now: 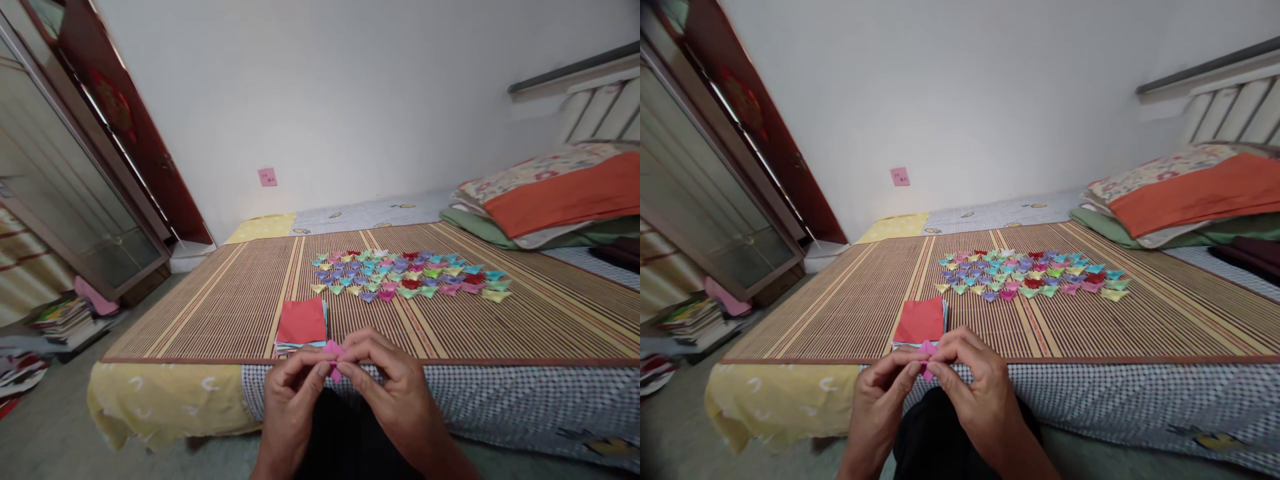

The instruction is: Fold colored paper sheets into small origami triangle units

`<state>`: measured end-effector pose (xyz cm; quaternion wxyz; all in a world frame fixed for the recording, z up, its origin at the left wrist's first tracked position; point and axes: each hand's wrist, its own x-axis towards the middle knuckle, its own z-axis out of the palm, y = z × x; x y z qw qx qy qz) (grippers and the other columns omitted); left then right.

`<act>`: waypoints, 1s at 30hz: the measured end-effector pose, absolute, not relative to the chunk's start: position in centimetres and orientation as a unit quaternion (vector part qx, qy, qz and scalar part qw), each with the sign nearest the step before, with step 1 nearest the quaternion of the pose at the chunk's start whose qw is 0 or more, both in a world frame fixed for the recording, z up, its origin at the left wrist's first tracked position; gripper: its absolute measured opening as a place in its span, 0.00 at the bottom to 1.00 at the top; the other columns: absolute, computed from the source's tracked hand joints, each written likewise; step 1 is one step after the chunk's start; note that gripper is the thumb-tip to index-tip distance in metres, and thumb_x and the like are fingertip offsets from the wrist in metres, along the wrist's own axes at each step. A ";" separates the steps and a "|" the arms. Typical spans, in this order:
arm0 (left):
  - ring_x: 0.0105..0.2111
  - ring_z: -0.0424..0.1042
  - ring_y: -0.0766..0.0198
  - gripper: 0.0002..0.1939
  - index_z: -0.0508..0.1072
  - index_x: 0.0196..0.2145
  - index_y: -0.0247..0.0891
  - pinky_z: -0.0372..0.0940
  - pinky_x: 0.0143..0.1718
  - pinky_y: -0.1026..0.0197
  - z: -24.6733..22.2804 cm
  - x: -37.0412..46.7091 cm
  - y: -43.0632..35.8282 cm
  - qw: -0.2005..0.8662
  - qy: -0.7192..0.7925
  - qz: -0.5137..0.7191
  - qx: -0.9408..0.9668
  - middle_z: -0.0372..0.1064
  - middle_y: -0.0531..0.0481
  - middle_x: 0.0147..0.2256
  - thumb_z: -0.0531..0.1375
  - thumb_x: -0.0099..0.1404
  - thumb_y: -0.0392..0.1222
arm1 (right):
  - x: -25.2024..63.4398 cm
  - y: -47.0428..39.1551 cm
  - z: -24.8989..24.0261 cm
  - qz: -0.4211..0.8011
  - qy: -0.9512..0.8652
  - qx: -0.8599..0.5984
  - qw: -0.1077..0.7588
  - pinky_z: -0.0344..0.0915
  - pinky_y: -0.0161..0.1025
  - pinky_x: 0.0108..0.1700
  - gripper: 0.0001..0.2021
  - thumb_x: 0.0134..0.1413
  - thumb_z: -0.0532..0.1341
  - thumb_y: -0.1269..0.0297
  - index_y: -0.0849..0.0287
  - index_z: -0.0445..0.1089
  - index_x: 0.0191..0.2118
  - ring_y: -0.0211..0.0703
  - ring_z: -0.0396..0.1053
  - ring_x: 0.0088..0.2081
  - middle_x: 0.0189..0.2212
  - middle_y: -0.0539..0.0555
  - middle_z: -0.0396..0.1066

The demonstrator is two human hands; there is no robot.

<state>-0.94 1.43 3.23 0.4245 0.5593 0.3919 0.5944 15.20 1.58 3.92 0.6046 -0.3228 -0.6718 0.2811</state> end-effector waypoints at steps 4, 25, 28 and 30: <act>0.31 0.77 0.63 0.05 0.83 0.31 0.39 0.71 0.36 0.67 3.2 -0.6 1.3 0.402 0.412 0.611 0.543 0.80 0.50 0.29 0.69 0.62 0.42 | 14.4 1.5 3.9 0.273 -0.653 -0.329 0.625 0.68 0.33 0.42 0.07 0.62 0.64 0.72 0.56 0.73 0.32 0.38 0.73 0.39 0.34 0.49 0.72; 0.28 0.75 0.64 0.10 0.76 0.30 0.37 0.69 0.32 0.66 3.4 -0.2 1.1 0.377 0.456 0.617 0.519 0.76 0.51 0.27 0.69 0.62 0.45 | 12.7 1.6 3.5 0.263 -0.612 -0.360 0.654 0.70 0.38 0.40 0.07 0.62 0.62 0.70 0.56 0.70 0.32 0.42 0.74 0.36 0.31 0.51 0.73; 0.28 0.75 0.65 0.11 0.74 0.32 0.38 0.69 0.32 0.67 3.4 0.0 1.1 0.395 0.451 0.630 0.494 0.76 0.53 0.27 0.71 0.60 0.45 | 12.6 1.7 3.2 0.270 -0.602 -0.382 0.647 0.70 0.38 0.40 0.04 0.61 0.63 0.69 0.56 0.70 0.33 0.42 0.74 0.35 0.31 0.51 0.73; 0.28 0.76 0.65 0.14 0.74 0.37 0.39 0.69 0.33 0.67 3.5 0.0 1.3 0.424 0.443 0.636 0.469 0.77 0.54 0.27 0.72 0.59 0.46 | 12.6 1.6 3.1 0.281 -0.594 -0.398 0.641 0.70 0.38 0.40 0.03 0.60 0.64 0.68 0.56 0.70 0.35 0.43 0.74 0.35 0.31 0.51 0.74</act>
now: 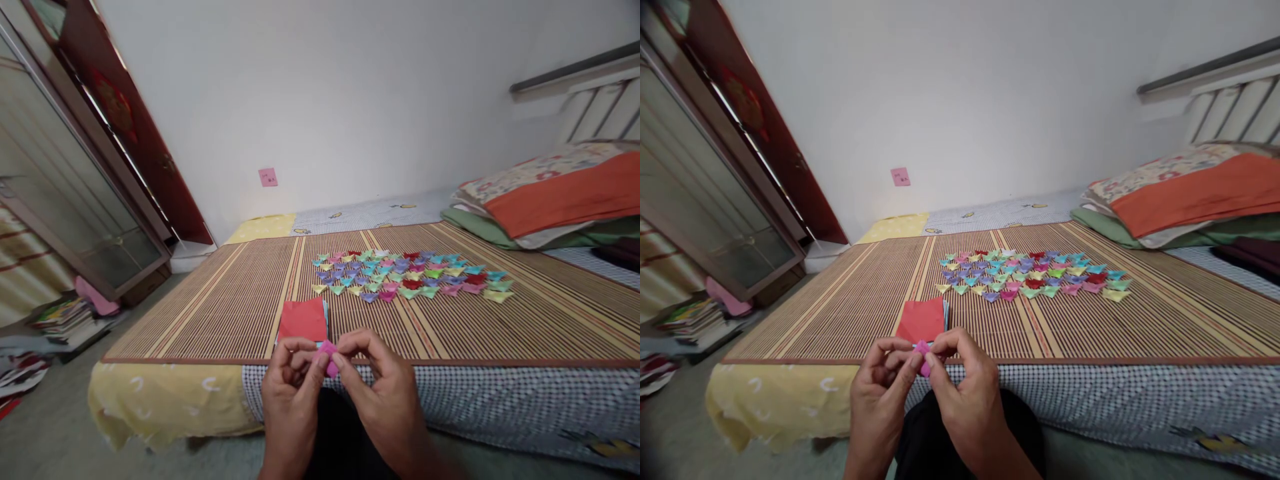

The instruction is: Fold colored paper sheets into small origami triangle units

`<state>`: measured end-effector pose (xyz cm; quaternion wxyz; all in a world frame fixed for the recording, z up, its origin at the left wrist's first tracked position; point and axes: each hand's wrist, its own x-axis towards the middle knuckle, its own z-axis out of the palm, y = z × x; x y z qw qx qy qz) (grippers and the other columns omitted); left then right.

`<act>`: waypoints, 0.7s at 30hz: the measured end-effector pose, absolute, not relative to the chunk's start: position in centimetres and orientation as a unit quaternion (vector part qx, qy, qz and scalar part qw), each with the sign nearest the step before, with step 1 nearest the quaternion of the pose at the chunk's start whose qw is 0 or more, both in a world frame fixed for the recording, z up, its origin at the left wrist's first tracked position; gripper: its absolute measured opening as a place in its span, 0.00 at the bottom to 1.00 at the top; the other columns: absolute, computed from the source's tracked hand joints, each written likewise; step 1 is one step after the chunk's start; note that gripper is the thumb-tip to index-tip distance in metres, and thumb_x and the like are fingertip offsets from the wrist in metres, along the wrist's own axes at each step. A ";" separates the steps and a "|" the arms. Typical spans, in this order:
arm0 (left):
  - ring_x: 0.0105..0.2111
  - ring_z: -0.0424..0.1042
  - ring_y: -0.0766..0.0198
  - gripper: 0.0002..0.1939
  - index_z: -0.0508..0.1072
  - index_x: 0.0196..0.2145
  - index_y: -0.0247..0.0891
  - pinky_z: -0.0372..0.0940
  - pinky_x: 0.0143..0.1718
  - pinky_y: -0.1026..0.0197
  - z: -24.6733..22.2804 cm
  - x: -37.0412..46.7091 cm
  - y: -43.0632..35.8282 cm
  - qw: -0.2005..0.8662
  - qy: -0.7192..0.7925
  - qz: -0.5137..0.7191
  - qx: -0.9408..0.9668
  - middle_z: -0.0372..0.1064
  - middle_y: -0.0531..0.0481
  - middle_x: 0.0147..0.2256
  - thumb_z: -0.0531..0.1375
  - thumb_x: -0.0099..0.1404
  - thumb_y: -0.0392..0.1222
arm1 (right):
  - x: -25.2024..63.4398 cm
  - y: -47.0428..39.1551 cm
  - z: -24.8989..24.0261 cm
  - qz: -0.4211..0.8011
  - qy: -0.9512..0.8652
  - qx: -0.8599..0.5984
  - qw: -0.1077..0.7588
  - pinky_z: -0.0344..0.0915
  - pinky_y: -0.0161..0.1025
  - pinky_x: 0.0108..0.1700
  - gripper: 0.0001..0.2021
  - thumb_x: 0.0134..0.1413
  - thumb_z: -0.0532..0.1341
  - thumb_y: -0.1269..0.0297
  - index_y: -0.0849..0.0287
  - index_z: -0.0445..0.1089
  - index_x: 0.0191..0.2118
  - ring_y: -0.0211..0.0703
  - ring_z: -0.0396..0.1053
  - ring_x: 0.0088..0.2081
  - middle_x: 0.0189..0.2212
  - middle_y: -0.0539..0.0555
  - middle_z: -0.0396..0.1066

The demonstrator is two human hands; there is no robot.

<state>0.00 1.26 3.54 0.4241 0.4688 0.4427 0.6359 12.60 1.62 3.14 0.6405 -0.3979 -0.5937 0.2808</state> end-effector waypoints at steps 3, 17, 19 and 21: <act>0.28 0.75 0.65 0.15 0.77 0.37 0.37 0.69 0.33 0.66 3.9 -0.2 1.6 0.475 0.429 0.604 0.475 0.76 0.52 0.26 0.72 0.58 0.48 | 12.8 1.6 3.2 0.316 -0.584 -0.401 0.631 0.71 0.37 0.38 0.03 0.60 0.65 0.65 0.56 0.71 0.36 0.42 0.75 0.34 0.31 0.51 0.75; 0.26 0.66 0.66 0.16 0.74 0.28 0.36 0.62 0.30 0.65 3.8 -0.8 1.6 0.483 0.429 0.545 0.535 0.69 0.53 0.24 0.67 0.63 0.51 | 14.3 1.7 4.2 0.426 -0.630 -0.378 0.527 0.64 0.36 0.34 0.14 0.66 0.60 0.60 0.59 0.70 0.29 0.40 0.68 0.30 0.25 0.50 0.70; 0.26 0.66 0.65 0.16 0.74 0.28 0.36 0.63 0.30 0.64 3.8 -0.8 1.7 0.514 0.418 0.527 0.532 0.69 0.53 0.24 0.68 0.62 0.51 | 14.3 1.6 4.1 0.434 -0.636 -0.371 0.519 0.65 0.36 0.34 0.14 0.66 0.59 0.60 0.59 0.70 0.29 0.41 0.69 0.30 0.26 0.50 0.71; 0.26 0.66 0.65 0.16 0.74 0.27 0.36 0.63 0.31 0.64 4.0 -0.9 1.7 0.528 0.409 0.516 0.536 0.69 0.53 0.24 0.68 0.61 0.51 | 14.3 1.6 4.0 0.437 -0.639 -0.367 0.516 0.65 0.36 0.34 0.14 0.67 0.58 0.61 0.59 0.69 0.29 0.41 0.69 0.30 0.26 0.50 0.70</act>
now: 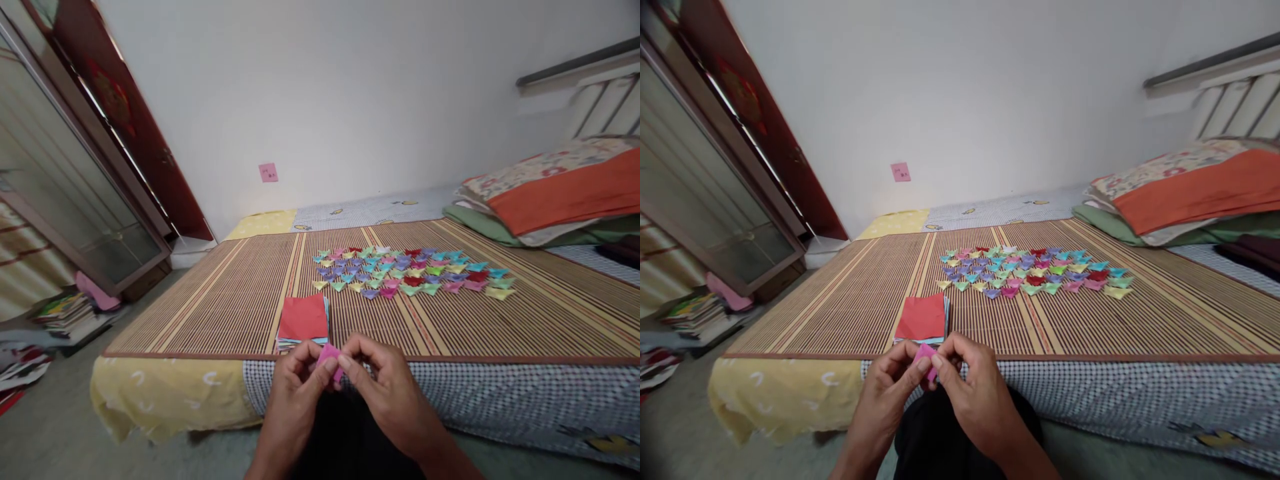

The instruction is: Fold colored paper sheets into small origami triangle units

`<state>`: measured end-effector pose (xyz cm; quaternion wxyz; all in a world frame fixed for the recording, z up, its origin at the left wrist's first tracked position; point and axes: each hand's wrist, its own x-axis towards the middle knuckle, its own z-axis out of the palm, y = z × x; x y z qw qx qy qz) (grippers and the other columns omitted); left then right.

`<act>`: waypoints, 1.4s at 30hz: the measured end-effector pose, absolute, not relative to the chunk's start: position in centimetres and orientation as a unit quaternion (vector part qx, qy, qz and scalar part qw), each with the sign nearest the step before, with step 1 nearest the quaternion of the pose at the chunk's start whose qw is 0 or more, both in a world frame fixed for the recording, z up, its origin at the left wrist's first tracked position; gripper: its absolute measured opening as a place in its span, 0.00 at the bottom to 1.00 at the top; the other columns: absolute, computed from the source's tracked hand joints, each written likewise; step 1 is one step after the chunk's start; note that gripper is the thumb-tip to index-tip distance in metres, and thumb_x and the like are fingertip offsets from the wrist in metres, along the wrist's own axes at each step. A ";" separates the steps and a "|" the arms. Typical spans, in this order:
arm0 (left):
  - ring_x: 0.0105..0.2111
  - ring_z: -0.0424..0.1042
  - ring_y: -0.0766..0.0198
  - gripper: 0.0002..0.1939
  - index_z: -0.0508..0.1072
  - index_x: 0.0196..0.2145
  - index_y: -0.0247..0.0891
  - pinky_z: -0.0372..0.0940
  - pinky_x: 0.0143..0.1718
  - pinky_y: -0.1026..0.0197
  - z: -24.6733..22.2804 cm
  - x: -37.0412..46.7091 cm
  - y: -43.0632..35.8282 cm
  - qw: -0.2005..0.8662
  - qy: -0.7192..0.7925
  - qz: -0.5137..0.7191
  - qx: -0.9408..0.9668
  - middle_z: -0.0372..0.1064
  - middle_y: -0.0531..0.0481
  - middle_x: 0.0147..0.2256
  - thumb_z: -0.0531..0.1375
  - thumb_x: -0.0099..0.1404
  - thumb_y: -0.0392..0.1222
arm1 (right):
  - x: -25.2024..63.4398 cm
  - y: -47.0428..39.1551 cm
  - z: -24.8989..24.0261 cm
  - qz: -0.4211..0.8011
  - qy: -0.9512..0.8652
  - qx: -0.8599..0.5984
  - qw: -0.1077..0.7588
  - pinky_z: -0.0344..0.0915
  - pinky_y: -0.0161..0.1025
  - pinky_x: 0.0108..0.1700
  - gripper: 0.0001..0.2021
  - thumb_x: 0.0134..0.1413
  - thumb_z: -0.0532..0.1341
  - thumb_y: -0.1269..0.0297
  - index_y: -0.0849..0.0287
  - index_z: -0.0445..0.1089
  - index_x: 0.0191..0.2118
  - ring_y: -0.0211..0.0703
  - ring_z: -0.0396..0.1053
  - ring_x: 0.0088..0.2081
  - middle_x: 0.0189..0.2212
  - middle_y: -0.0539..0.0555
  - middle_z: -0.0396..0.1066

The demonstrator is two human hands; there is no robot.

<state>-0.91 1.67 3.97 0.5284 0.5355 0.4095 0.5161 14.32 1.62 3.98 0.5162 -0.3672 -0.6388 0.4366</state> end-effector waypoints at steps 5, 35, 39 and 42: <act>0.28 0.66 0.64 0.16 0.72 0.26 0.36 0.62 0.33 0.64 4.2 -1.2 1.5 0.521 0.405 0.511 0.551 0.68 0.52 0.25 0.67 0.64 0.49 | 14.5 1.6 3.9 0.431 -0.651 -0.373 0.501 0.61 0.36 0.33 0.13 0.67 0.58 0.62 0.58 0.69 0.29 0.40 0.67 0.30 0.26 0.49 0.70; 0.25 0.63 0.70 0.12 0.80 0.30 0.36 0.60 0.28 0.68 1.7 0.5 2.6 0.607 0.338 0.625 0.355 0.71 0.54 0.27 0.75 0.53 0.44 | 15.6 2.7 2.2 0.542 -0.557 -0.354 0.520 0.66 0.35 0.33 0.08 0.56 0.68 0.60 0.59 0.73 0.36 0.38 0.69 0.30 0.28 0.50 0.73; 0.27 0.66 0.69 0.10 0.81 0.30 0.36 0.64 0.32 0.67 1.6 1.1 2.4 0.593 0.341 0.631 0.365 0.72 0.53 0.27 0.74 0.55 0.43 | 14.8 2.3 2.4 0.519 -0.539 -0.377 0.546 0.65 0.33 0.29 0.11 0.59 0.67 0.57 0.59 0.71 0.33 0.36 0.68 0.24 0.23 0.47 0.70; 0.28 0.68 0.67 0.10 0.80 0.32 0.36 0.64 0.31 0.66 1.8 0.5 2.5 0.542 0.401 0.596 0.436 0.73 0.52 0.28 0.72 0.58 0.45 | 15.2 2.2 2.6 0.433 -0.607 -0.417 0.520 0.64 0.33 0.27 0.09 0.64 0.61 0.60 0.58 0.69 0.33 0.37 0.69 0.22 0.20 0.46 0.67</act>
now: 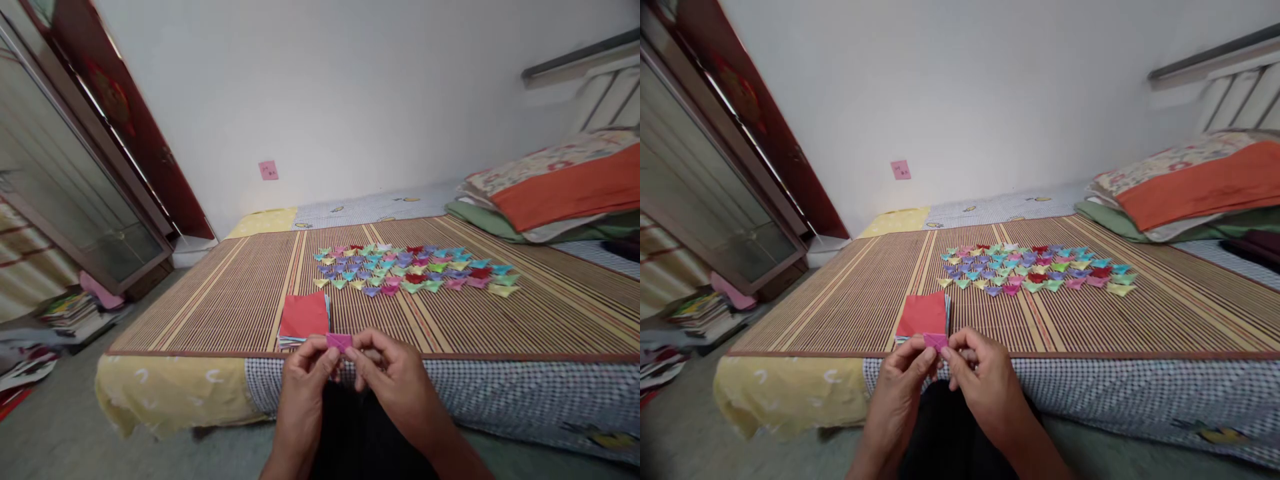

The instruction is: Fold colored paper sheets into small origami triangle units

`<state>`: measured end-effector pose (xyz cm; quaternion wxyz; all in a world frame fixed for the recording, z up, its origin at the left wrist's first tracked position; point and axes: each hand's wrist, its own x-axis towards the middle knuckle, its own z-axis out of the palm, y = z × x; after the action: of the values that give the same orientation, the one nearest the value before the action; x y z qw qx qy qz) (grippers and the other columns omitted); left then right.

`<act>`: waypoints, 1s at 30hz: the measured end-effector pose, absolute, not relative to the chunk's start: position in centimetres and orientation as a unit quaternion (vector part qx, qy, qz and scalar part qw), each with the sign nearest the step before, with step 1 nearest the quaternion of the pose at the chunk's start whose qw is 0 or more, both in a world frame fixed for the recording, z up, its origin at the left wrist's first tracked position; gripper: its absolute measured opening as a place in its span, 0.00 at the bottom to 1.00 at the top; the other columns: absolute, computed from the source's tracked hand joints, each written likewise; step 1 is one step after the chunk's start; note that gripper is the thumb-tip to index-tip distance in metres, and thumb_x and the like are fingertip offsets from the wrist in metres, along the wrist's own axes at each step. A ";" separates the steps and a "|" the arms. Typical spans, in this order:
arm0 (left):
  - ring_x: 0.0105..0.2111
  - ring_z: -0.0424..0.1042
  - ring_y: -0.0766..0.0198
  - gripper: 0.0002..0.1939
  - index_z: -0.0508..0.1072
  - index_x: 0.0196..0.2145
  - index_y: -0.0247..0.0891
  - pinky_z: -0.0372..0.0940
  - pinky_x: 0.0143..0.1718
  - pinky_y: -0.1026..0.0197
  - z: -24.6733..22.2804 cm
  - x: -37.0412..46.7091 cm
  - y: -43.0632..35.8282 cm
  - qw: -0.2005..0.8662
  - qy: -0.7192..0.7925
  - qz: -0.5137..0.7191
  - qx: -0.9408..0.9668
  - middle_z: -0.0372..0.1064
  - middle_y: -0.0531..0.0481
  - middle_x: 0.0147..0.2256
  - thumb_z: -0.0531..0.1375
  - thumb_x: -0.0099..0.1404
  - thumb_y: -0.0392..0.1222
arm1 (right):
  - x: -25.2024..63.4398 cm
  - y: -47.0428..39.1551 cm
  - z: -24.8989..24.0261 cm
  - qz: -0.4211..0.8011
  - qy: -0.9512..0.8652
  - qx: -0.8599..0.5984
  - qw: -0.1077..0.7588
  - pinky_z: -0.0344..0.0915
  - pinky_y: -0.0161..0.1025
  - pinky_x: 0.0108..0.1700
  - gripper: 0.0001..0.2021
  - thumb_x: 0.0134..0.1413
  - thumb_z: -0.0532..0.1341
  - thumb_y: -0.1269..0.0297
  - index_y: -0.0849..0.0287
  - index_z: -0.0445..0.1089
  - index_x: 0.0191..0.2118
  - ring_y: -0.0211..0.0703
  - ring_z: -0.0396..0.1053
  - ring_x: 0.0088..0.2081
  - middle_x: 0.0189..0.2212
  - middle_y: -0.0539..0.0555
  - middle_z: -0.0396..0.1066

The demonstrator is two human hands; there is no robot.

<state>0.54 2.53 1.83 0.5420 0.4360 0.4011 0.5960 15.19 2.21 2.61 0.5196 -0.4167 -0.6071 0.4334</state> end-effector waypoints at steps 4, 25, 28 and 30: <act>0.27 0.71 0.66 0.20 0.77 0.49 0.38 0.65 0.30 0.66 2.6 -0.7 2.4 0.439 0.490 0.562 0.501 0.73 0.54 0.29 0.70 0.60 0.45 | 16.2 2.3 2.4 0.210 -0.723 -0.441 0.488 0.62 0.35 0.28 0.08 0.67 0.57 0.69 0.58 0.68 0.33 0.38 0.69 0.23 0.23 0.48 0.67; 0.28 0.79 0.63 0.04 0.82 0.32 0.38 0.73 0.37 0.63 3.8 -0.5 2.2 0.541 0.367 0.591 0.471 0.81 0.49 0.27 0.70 0.60 0.40 | 15.5 1.9 3.6 0.018 -0.742 -0.298 0.600 0.72 0.34 0.43 0.12 0.63 0.59 0.83 0.60 0.72 0.43 0.41 0.76 0.39 0.35 0.55 0.75; 0.28 0.78 0.64 0.03 0.82 0.29 0.37 0.72 0.35 0.66 3.8 -0.5 2.1 0.505 0.379 0.612 0.477 0.80 0.50 0.26 0.71 0.58 0.39 | 14.8 1.9 3.5 0.076 -0.707 -0.315 0.629 0.73 0.31 0.43 0.09 0.61 0.63 0.80 0.57 0.74 0.40 0.40 0.77 0.39 0.36 0.52 0.76; 0.29 0.77 0.65 0.03 0.83 0.28 0.37 0.72 0.35 0.67 3.8 -0.4 2.1 0.487 0.388 0.619 0.478 0.80 0.51 0.26 0.72 0.56 0.38 | 14.4 2.0 3.3 0.096 -0.688 -0.326 0.641 0.72 0.31 0.43 0.09 0.60 0.65 0.78 0.56 0.74 0.39 0.39 0.77 0.40 0.36 0.52 0.76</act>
<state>-0.36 2.09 3.84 0.4872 0.4783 0.3877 0.6193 14.37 1.98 3.33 0.6410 -0.3257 -0.6884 0.0955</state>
